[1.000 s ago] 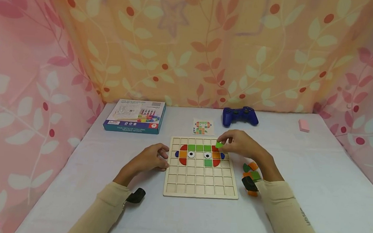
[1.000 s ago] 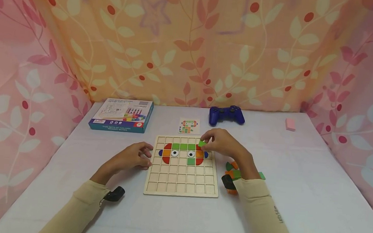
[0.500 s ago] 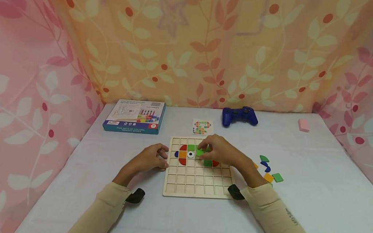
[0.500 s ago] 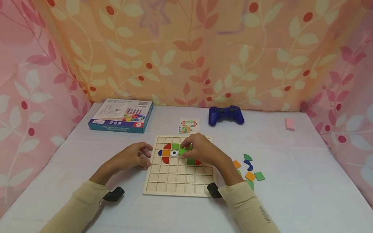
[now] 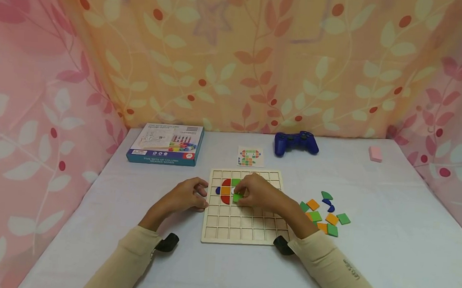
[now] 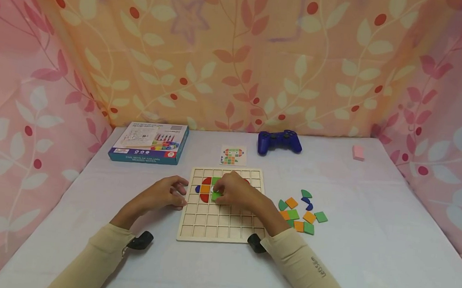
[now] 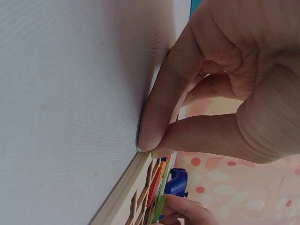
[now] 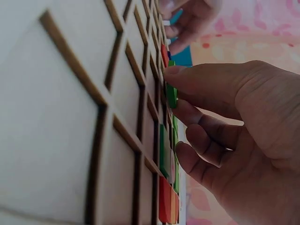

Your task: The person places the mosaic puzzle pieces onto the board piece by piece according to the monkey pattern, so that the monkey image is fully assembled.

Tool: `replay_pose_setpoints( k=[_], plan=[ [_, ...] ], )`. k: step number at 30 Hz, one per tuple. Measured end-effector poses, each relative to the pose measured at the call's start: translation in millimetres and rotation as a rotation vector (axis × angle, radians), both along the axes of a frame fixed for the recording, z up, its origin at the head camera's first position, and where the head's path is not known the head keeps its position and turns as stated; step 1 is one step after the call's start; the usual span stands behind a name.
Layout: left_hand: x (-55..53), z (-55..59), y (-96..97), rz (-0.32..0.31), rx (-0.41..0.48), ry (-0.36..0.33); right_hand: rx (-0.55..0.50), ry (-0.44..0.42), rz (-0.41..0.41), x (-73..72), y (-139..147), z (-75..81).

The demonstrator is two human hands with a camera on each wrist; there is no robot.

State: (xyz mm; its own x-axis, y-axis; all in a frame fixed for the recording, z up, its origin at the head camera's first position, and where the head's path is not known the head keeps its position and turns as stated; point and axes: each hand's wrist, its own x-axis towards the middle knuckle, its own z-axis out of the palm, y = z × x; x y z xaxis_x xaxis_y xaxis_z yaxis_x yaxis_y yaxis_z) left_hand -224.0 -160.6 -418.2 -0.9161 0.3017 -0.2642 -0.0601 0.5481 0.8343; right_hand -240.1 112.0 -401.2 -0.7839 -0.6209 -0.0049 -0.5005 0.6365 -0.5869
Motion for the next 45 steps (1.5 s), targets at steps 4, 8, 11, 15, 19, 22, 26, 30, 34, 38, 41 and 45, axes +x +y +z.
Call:
replay_pose_setpoints(
  k=[4,8,11,15,19,22,26,30,34,38,41,45],
  plan=[
    [-0.2,-0.1,-0.9,-0.008,0.004,0.001,0.034,0.008,0.001,2.5,-2,-2.2],
    [-0.5,-0.5,-1.4,-0.013,0.013,0.005,0.047,0.016,-0.002,3.4,-3,-2.4],
    [-0.6,-1.0,-1.4,-0.014,0.014,0.007,0.049,0.029,0.013,2.6,-2,-1.5],
    [-0.2,-0.7,-1.1,-0.013,0.009,0.007,0.057,0.033,0.021,1.7,-1,0.0],
    [0.0,-0.4,-0.9,-0.008,0.004,0.006,0.056,0.023,0.023,1.9,-2,-0.3],
    [0.3,-0.1,-0.7,-0.007,0.0,0.011,0.055,0.021,0.022,2.1,-3,-1.3],
    [0.6,0.4,-0.1,-0.003,-0.005,0.014,0.045,0.013,0.022,2.5,-2,-0.9],
    [0.1,0.2,0.2,-0.001,-0.003,0.014,0.007,-0.018,0.027,2.7,1,2.2],
    [-0.4,-0.1,-0.1,-0.004,-0.007,0.019,-0.034,-0.06,0.028,1.1,6,5.9],
    [-0.6,-1.2,0.1,0.003,-0.012,0.021,-0.074,-0.109,0.02,-1.2,12,6.5],
    [-0.7,-2.1,0.4,0.005,-0.011,0.016,-0.092,-0.12,0.024,-2.2,18,4.8],
    [-0.5,-1.8,0.5,0.009,-0.014,0.013,-0.094,-0.118,0.023,-3.5,28,2.9]
  ],
)
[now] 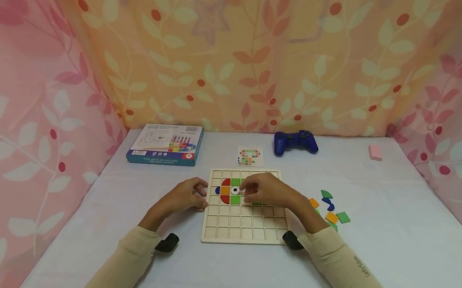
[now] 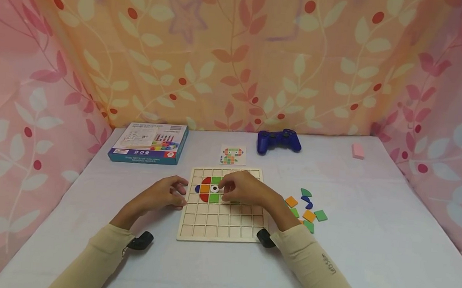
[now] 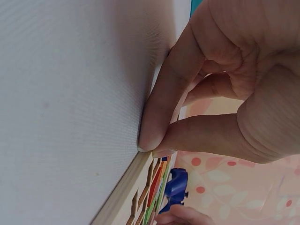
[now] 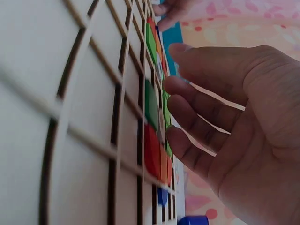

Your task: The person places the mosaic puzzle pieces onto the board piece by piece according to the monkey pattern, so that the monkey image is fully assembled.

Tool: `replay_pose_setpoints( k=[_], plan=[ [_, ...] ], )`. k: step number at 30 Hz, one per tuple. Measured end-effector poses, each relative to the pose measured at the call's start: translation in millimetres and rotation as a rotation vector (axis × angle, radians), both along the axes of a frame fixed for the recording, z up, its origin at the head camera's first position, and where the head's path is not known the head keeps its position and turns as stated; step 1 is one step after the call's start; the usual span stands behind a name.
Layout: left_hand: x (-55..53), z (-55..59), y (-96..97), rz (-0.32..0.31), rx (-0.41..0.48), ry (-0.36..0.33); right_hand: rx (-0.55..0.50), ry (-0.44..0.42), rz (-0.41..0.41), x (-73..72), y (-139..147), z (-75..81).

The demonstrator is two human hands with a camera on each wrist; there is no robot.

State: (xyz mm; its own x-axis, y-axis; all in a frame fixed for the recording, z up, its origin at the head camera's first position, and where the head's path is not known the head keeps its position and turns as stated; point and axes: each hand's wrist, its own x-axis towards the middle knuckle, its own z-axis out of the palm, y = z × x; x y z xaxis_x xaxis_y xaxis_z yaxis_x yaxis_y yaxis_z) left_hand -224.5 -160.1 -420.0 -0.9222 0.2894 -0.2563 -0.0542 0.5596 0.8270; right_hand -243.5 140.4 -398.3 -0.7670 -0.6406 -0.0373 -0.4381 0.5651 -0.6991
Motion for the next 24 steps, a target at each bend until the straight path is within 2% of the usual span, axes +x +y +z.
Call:
replay_pose_setpoints(
  k=[10,24],
  plan=[
    [1.9,2.7,0.4,-0.005,0.001,0.0,0.021,-0.022,-0.06,7.9,42,2.1],
    [3.1,5.3,0.4,-0.022,-0.013,0.009,0.13,0.02,-0.174,26.8,113,1.6]
  ],
)
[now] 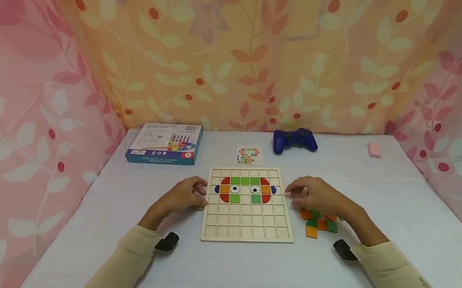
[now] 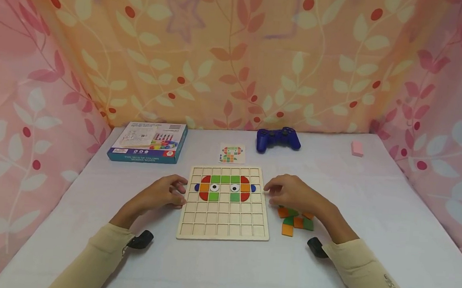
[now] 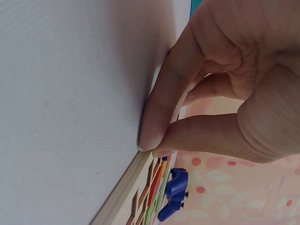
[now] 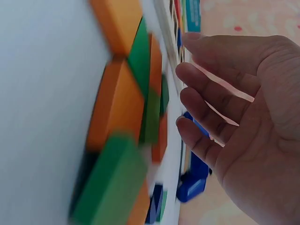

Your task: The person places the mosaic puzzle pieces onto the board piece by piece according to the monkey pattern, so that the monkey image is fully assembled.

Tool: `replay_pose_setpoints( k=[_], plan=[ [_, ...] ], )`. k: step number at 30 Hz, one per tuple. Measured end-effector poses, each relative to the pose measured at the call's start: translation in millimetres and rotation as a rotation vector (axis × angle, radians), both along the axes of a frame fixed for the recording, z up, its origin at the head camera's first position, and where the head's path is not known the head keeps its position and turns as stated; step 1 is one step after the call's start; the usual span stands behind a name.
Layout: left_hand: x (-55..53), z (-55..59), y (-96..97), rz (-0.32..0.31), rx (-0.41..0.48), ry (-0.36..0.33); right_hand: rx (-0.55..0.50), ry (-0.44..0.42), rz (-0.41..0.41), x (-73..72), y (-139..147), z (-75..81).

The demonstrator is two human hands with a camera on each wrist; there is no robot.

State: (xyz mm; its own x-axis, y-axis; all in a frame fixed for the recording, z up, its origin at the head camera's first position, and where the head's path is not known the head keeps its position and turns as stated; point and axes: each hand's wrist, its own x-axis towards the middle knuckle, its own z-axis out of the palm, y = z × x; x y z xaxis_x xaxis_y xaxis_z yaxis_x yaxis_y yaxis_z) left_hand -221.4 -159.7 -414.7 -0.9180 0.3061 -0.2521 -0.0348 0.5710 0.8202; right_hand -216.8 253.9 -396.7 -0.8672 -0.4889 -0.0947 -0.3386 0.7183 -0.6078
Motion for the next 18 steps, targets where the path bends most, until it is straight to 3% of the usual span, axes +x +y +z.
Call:
replay_pose_setpoints(
  k=[9,18],
  plan=[
    [-1.0,-1.8,-0.7,0.0,-0.002,0.003,0.035,-0.023,-0.05,10.2,28,-0.1],
    [-0.9,-2.5,0.0,0.009,-0.004,0.002,0.083,0.066,-0.048,14.3,43,-2.2]
  ],
)
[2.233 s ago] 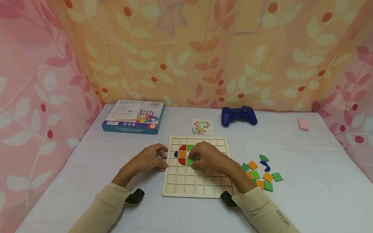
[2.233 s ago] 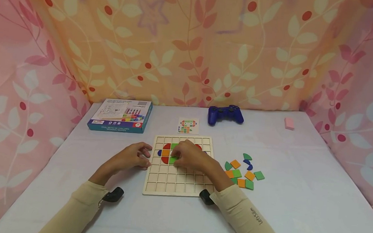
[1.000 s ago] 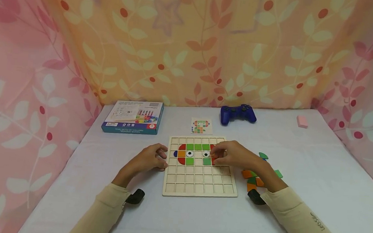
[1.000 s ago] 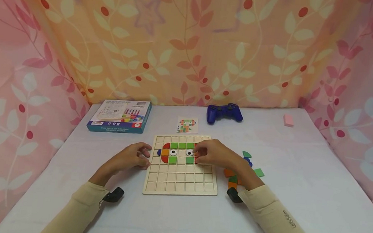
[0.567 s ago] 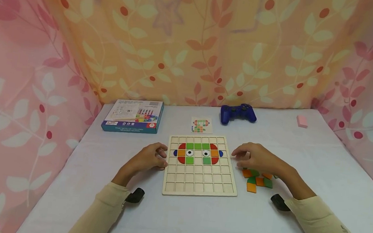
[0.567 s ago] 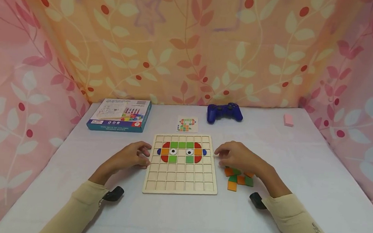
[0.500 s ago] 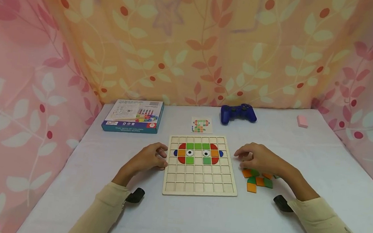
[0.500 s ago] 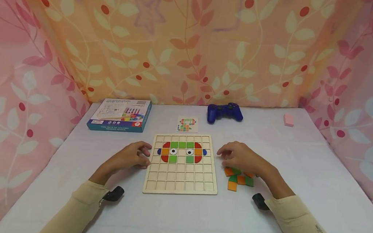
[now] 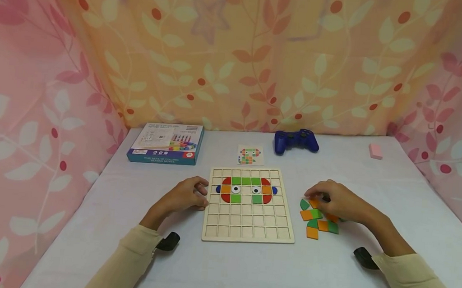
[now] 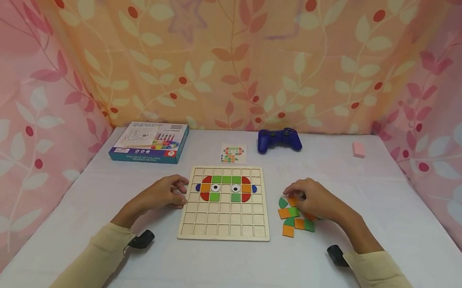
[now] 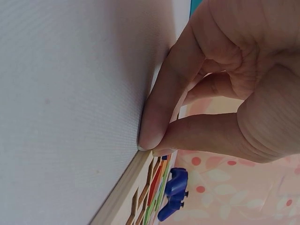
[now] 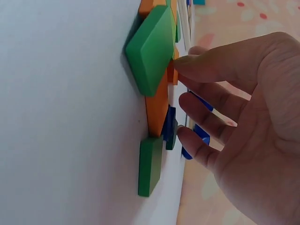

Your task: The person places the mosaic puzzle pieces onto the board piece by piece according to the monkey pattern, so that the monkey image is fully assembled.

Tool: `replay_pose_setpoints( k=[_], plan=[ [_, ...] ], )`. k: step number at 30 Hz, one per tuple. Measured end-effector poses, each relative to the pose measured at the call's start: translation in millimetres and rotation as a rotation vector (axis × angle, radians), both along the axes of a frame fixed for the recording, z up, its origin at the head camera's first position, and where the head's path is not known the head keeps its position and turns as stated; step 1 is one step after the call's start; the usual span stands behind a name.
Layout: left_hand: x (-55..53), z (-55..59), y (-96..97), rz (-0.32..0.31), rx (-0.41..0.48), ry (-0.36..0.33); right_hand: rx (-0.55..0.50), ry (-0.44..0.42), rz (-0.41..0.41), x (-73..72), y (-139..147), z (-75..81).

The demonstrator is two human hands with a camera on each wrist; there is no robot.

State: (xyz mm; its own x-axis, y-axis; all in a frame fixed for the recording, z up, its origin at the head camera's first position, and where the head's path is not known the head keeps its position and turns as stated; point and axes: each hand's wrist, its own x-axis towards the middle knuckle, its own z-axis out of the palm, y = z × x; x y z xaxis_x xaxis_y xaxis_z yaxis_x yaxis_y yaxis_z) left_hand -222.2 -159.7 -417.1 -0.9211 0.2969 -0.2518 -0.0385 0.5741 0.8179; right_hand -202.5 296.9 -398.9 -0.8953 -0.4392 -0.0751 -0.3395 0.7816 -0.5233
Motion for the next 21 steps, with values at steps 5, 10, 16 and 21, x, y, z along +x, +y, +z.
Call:
replay_pose_setpoints(
  k=[5,10,16,21],
  plan=[
    [-0.6,0.0,0.2,0.008,-0.003,0.002,0.038,0.006,-0.014,-2.3,4.4,-1.1],
    [-0.7,-0.2,-0.3,0.006,0.01,-0.001,0.071,0.002,-0.037,-3.2,6.8,-2.5],
    [0.1,0.7,-0.9,-0.001,0.039,-0.017,0.101,0.022,-0.032,-2.4,8.4,-1.9],
    [-0.8,0.4,-0.6,-0.001,0.043,-0.022,0.116,0.03,-0.03,-1.1,8.8,-0.6]
  ],
)
